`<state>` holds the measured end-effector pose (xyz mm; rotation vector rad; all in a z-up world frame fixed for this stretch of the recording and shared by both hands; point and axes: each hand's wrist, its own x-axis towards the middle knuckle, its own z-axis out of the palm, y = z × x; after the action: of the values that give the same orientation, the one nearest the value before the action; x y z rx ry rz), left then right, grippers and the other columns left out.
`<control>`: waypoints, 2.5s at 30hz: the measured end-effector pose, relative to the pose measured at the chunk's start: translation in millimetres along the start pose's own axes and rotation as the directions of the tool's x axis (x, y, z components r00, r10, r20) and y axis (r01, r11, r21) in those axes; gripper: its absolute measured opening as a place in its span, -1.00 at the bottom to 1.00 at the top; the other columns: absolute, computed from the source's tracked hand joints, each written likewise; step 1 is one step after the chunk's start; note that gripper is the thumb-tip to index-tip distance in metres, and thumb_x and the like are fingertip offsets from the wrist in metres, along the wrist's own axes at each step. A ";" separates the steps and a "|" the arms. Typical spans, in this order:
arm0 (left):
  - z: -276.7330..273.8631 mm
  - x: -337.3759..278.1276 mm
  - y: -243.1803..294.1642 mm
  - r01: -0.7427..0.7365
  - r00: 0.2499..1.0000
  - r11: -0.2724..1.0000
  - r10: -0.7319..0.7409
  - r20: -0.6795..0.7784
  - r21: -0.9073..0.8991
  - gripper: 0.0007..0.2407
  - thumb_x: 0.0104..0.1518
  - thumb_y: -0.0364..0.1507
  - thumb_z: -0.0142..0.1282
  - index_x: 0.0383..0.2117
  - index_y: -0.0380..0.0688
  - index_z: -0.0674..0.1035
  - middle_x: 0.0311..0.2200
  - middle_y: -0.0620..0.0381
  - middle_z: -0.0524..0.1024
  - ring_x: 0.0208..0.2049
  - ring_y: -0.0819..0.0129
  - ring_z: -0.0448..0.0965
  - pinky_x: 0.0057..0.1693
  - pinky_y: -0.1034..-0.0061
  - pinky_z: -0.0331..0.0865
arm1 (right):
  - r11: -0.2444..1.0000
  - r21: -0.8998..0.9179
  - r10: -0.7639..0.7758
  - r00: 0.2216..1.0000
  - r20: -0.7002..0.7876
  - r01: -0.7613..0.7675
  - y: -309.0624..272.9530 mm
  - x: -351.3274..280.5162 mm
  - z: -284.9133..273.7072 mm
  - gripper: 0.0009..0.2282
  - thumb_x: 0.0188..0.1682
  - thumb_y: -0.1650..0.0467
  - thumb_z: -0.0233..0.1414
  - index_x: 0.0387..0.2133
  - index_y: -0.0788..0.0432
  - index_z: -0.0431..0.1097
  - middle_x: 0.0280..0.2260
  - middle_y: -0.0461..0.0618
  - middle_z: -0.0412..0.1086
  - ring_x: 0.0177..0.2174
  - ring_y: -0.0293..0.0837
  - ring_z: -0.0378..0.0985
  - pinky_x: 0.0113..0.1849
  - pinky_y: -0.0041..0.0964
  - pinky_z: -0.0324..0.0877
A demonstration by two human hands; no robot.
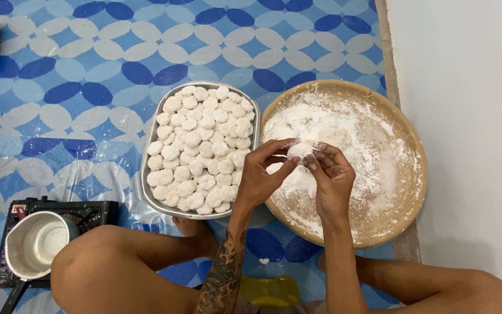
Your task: The person takes pieces of dough from a wooden bowl, rolls them into small balls by hand, and places them into a metal tray. They continue this process with occasional assistance from another person's hands.
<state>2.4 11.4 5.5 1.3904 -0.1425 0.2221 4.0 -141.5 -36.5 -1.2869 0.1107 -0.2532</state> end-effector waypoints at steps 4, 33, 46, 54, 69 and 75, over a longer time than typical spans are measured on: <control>-10.7 0.8 -11.4 0.016 0.995 1.000 -0.016 -0.094 -0.002 -0.82 0.08 -0.55 0.34 -0.19 -0.17 0.71 -0.28 0.04 0.68 -0.19 0.29 0.69 -0.06 0.46 0.59 | 0.999 -0.034 0.019 1.000 0.009 -0.018 -10.6 -1.2 17.1 -0.70 -0.11 0.59 0.25 -0.08 0.27 0.46 -0.28 -0.02 0.54 -0.23 -0.28 0.62 -0.14 -0.36 0.58; -127.7 -0.9 -63.1 0.270 0.956 0.950 -0.246 -0.158 0.156 -0.77 0.07 -0.60 0.29 -0.12 -0.21 0.68 -0.25 -0.05 0.66 -0.19 0.23 0.69 -0.09 0.45 0.59 | 0.932 -0.330 0.265 0.904 0.334 -0.151 81.8 21.2 78.2 -0.71 -0.17 0.47 0.37 -0.17 0.24 0.54 -0.36 -0.03 0.51 -0.30 -0.28 0.60 -0.22 -0.41 0.55; -132.0 6.8 -101.5 0.115 0.978 0.821 0.004 -0.208 0.559 -0.79 0.10 -0.67 0.17 -0.14 -0.35 0.65 -0.27 -0.27 0.63 -0.15 -0.14 0.65 -0.10 0.32 0.61 | 0.856 -0.483 0.028 0.918 0.396 0.182 153.1 44.1 92.3 -0.75 -0.15 0.63 0.26 -0.18 0.36 0.53 -0.34 0.30 0.55 -0.28 0.18 0.66 -0.27 -0.16 0.59; -101.3 13.3 -86.4 -0.002 0.999 0.666 0.039 -0.033 0.746 -0.70 0.15 -0.59 0.18 0.04 -0.29 0.60 -0.08 -0.19 0.59 0.07 -0.13 0.44 0.21 0.10 0.35 | 0.720 -0.608 0.025 0.862 0.506 0.336 131.6 49.3 53.3 -0.74 -0.20 0.62 0.25 -0.22 0.19 0.57 -0.34 0.11 0.55 -0.29 0.08 0.66 -0.35 -0.27 0.61; 52.7 -6.1 -166.0 -0.279 0.869 0.646 -0.145 0.474 0.710 -0.56 0.10 -0.44 0.23 0.17 -0.08 0.48 0.13 -0.09 0.41 0.22 -0.04 0.35 0.14 0.10 0.41 | 0.228 -0.940 0.002 0.965 0.262 0.254 106.9 151.6 -157.5 -0.71 0.16 0.37 -0.04 0.11 0.19 0.39 -0.06 0.18 0.45 0.01 0.19 0.45 0.02 0.11 0.36; 70.5 -6.0 -165.0 -0.370 0.816 0.453 -0.259 0.517 0.811 -0.53 0.10 -0.37 0.24 0.18 -0.05 0.45 0.21 -0.04 0.30 0.26 0.00 0.27 0.18 0.07 0.32 | 0.112 -0.971 0.305 0.923 0.234 0.209 122.8 203.6 -156.5 -0.50 0.05 0.16 0.08 0.20 0.15 0.32 -0.11 0.19 0.43 0.05 0.27 0.38 0.02 0.23 0.37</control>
<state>38.1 -85.4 -141.4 2.5440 -0.6814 -0.1378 181.4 -306.5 -185.8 -2.7558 -0.0496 0.2575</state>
